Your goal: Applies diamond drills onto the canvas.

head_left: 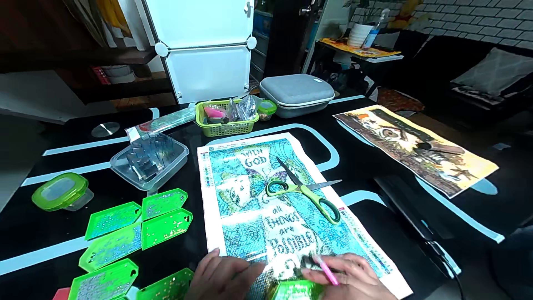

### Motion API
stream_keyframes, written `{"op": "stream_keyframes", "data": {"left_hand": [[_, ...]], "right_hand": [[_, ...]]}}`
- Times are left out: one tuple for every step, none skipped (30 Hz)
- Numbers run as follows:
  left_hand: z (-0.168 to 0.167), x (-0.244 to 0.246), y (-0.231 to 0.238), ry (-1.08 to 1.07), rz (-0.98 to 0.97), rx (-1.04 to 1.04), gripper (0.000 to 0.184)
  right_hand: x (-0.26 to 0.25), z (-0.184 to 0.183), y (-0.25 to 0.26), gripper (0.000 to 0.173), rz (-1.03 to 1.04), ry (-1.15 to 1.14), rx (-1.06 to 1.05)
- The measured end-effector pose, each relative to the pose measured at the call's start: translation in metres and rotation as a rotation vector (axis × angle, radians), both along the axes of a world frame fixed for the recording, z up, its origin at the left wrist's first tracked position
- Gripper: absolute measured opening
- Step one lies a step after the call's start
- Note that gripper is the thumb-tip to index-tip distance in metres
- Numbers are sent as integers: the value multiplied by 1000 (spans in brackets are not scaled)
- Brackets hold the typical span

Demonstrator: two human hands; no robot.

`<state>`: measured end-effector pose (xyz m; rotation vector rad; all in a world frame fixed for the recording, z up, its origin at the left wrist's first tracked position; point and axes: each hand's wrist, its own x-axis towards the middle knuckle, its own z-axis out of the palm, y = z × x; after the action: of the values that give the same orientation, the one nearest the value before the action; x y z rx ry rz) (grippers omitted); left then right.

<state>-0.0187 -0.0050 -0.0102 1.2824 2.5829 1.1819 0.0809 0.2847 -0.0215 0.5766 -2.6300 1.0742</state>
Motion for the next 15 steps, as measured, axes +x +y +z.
{"op": "stream_keyframes", "data": {"left_hand": [[0,-2,-1,6,17,6,51],[0,-3,-2,10,23,9,50],[0,-4,-3,9,27,8,50],[1,-5,-4,4,29,4,49],[2,-6,-5,-6,30,-3,50],[2,-6,-6,-27,24,-5,52],[4,-7,-7,-61,3,1,55],[6,-9,-8,-113,-41,20,61],[8,-11,-9,-174,-107,48,70],[11,-13,-11,-231,-189,83,81],[12,-14,-13,-281,-264,131,92],[11,-15,-14,-320,-316,195,100],[10,-16,-15,-359,-339,280,103],[7,-16,-16,-383,-333,380,100],[4,-17,-16,-377,-302,476,94]], "right_hand": [[1,1,-2,34,11,1,2],[2,1,-2,34,12,2,9],[2,1,-2,34,8,4,20],[2,0,-2,34,10,4,28],[2,0,-3,35,21,1,31],[2,0,-3,35,32,-2,32],[1,2,-2,36,31,-3,37],[0,4,-1,35,21,-2,46],[-2,6,1,34,15,-4,55],[-3,6,1,34,21,-8,56],[-5,5,0,34,37,-11,52],[-6,2,-2,35,56,-16,49],[-8,0,-4,35,70,-19,45],[-10,-1,-6,35,78,-19,46],[-12,-3,-8,34,81,-18,44]]}}
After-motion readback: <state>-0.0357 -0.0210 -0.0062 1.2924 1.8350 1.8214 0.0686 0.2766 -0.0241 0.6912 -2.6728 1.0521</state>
